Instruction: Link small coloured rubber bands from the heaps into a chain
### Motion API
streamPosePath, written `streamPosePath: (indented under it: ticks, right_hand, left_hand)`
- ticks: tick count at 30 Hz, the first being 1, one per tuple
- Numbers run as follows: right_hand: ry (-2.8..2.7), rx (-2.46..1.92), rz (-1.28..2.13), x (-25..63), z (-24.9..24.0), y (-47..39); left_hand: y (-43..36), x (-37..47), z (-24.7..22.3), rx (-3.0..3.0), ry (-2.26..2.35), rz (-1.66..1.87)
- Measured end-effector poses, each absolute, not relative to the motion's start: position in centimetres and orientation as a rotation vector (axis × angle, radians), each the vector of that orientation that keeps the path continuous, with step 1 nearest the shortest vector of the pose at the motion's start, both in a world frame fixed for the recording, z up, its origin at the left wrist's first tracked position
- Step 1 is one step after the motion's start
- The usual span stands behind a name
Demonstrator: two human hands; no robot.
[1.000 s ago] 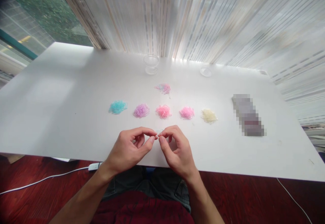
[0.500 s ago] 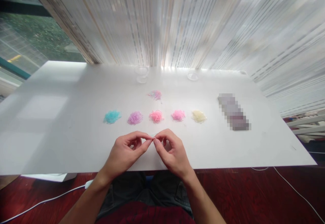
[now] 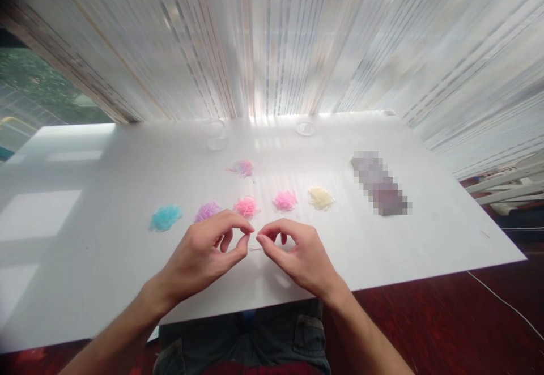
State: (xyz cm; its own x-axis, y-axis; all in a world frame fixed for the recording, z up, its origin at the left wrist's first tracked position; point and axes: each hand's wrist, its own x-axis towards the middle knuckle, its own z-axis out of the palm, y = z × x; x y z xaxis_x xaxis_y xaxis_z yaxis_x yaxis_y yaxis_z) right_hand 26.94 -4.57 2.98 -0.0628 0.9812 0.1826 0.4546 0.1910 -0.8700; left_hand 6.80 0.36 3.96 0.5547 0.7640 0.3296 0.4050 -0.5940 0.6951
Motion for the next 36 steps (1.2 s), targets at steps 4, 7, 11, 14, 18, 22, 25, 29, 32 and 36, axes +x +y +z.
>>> streamPosePath:
  ticks: [4,7,11,14,18,22,25,29,32,36]
  right_hand:
    - [-1.667,-1.377,0.788,27.7,3.3,-3.7]
    - [-1.678,-1.350,0.788,28.0,3.4,-3.3]
    - [-1.700,-1.326,0.789,28.3,3.1,-2.8]
    - [-1.729,-1.305,0.746,28.5,2.8,-2.6]
    - [-1.759,-1.286,0.683,28.6,2.4,-2.4]
    - [-1.760,-1.305,0.639,29.1,2.4,-2.1]
    - [-1.770,-1.334,0.598,30.0,2.7,-1.9]
    - [-1.705,-1.479,0.492,31.8,2.8,-2.4]
    - [-1.630,-1.557,0.410,32.8,1.9,-3.6]
    - [-1.604,-1.575,0.459,33.4,0.2,-5.1]
  left_hand:
    - [1.5,6.7,4.3,2.156,0.905,0.786]
    - [2.0,6.5,4.5,2.155,0.883,0.772]
    - [2.3,6.5,4.7,2.192,0.865,0.781]
    - [2.5,6.6,4.8,2.216,0.875,0.787]
    - [2.9,6.9,4.6,2.241,0.900,0.764]
    - [3.7,7.3,4.5,2.265,0.869,0.728]
    - [5.0,7.9,4.9,2.330,0.824,0.646]
    - [7.8,9.6,5.7,2.439,0.769,0.551]
    - [9.9,11.1,5.7,2.444,0.751,0.509]
    - [11.5,12.7,4.9,2.421,0.717,0.414]
